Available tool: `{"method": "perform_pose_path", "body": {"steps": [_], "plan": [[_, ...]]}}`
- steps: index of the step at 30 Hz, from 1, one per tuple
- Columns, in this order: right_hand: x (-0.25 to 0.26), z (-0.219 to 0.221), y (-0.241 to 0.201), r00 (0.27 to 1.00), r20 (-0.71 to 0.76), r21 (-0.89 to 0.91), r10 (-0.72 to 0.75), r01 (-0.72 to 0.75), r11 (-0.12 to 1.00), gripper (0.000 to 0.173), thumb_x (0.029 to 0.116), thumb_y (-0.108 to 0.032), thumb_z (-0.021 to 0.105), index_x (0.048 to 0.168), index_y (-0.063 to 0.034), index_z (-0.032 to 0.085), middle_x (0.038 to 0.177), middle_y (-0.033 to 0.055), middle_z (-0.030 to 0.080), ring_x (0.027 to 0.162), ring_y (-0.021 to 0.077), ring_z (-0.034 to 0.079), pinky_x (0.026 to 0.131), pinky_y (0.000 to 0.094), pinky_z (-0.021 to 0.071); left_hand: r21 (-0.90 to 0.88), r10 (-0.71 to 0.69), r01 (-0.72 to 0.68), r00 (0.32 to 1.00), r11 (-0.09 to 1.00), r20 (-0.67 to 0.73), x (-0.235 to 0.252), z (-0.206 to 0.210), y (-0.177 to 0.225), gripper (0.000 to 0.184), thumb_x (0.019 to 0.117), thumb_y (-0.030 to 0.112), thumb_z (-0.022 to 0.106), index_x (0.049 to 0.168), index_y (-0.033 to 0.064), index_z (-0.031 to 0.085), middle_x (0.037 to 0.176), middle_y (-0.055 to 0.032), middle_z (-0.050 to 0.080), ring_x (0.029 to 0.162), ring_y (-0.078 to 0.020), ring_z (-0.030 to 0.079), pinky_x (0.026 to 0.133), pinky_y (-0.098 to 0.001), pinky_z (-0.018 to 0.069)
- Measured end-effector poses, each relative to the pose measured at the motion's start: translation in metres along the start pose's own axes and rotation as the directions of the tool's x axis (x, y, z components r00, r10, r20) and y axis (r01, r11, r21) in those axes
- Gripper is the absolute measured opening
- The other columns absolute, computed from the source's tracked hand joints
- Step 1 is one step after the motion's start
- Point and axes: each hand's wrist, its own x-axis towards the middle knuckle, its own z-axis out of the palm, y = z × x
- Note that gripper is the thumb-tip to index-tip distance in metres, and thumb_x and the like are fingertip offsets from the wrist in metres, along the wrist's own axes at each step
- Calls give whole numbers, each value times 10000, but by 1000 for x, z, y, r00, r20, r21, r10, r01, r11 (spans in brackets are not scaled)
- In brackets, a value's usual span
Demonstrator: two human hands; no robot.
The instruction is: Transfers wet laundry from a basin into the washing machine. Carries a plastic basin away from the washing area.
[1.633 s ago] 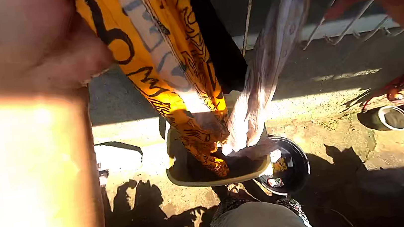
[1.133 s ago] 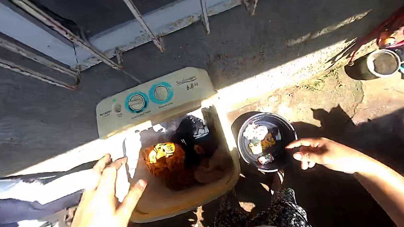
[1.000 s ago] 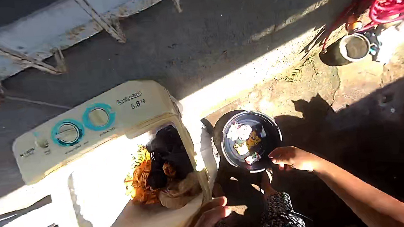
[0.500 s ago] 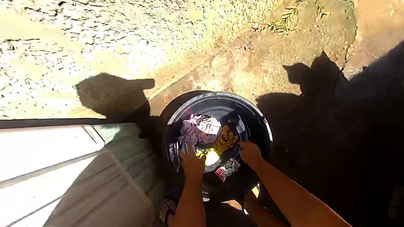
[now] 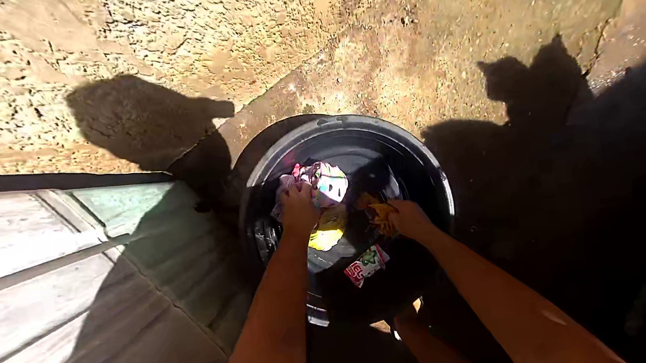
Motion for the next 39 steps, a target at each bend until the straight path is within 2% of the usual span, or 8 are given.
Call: {"method": "perform_pose_path", "body": {"steps": [6,14,18,23,29,31,35,39], "plan": [[-114,-28,14,993,121,477,-6,-53,877,449,1004,-58,478,1452,-39,497,1290,201,619,1061,278,668,849,460,587,-594,-257,272,960,757,112,-83,-36,-11,807,812,126,802,1494,-17,393,1352,-283,579,1246,-410,586,1049,-584,476],[-299,-62,-60,949,-219,7,-228,235,972,371,1063,-178,499,1380,-39,633,1286,187,687,1202,338,659,1069,543,477,-955,-379,258,906,144,188,-301,-171,45,536,878,-54,657,1383,-58,477,1230,-232,613,1053,-268,639,869,-447,562],[-409,-99,-99,525,-572,-337,-630,550,764,225,944,-89,627,1095,-48,789,1147,144,756,981,320,758,797,534,618,-962,-399,256,875,-96,272,-418,-271,78,348,901,-41,624,1239,-37,540,1027,-170,634,877,-233,637,738,-430,563],[-555,-161,-203,55,-520,-594,-852,694,407,326,1029,-291,547,949,-42,741,971,154,726,878,205,711,721,312,576,-901,-229,51,960,-431,164,-564,-416,83,140,961,3,457,1002,56,579,802,-49,675,726,-135,676,663,-328,585],[-719,-186,-360,-343,-498,-574,-797,819,5,299,1068,-248,543,959,4,660,833,38,652,820,-2,609,773,159,494,-847,-332,-345,918,-404,-216,-692,-522,-14,196,944,-13,436,1056,67,576,855,-37,711,771,-122,707,685,-321,616],[-765,-175,-399,-323,-523,-497,-789,867,-25,176,1064,-212,511,1069,-94,642,941,-130,645,882,-106,597,812,133,515,-849,-428,-414,867,-328,-257,-722,-532,-63,172,957,3,460,1067,50,584,875,-43,699,798,-128,697,711,-327,611],[-823,-143,-470,-416,-496,-423,-762,882,-206,160,1048,-183,553,1130,-77,641,1007,-62,691,921,16,672,848,231,580,-807,-541,-508,788,-303,-293,-745,-527,-164,204,958,32,465,1137,48,561,903,-64,706,803,-152,708,691,-354,618],[-839,-80,-546,-273,-244,-569,-930,818,-91,225,1046,-156,558,1132,-28,722,929,35,732,813,11,660,745,222,540,-764,-652,-548,723,-340,-228,-753,-509,-227,168,983,32,445,1074,57,584,845,-45,690,751,-122,690,666,-319,604]]}}
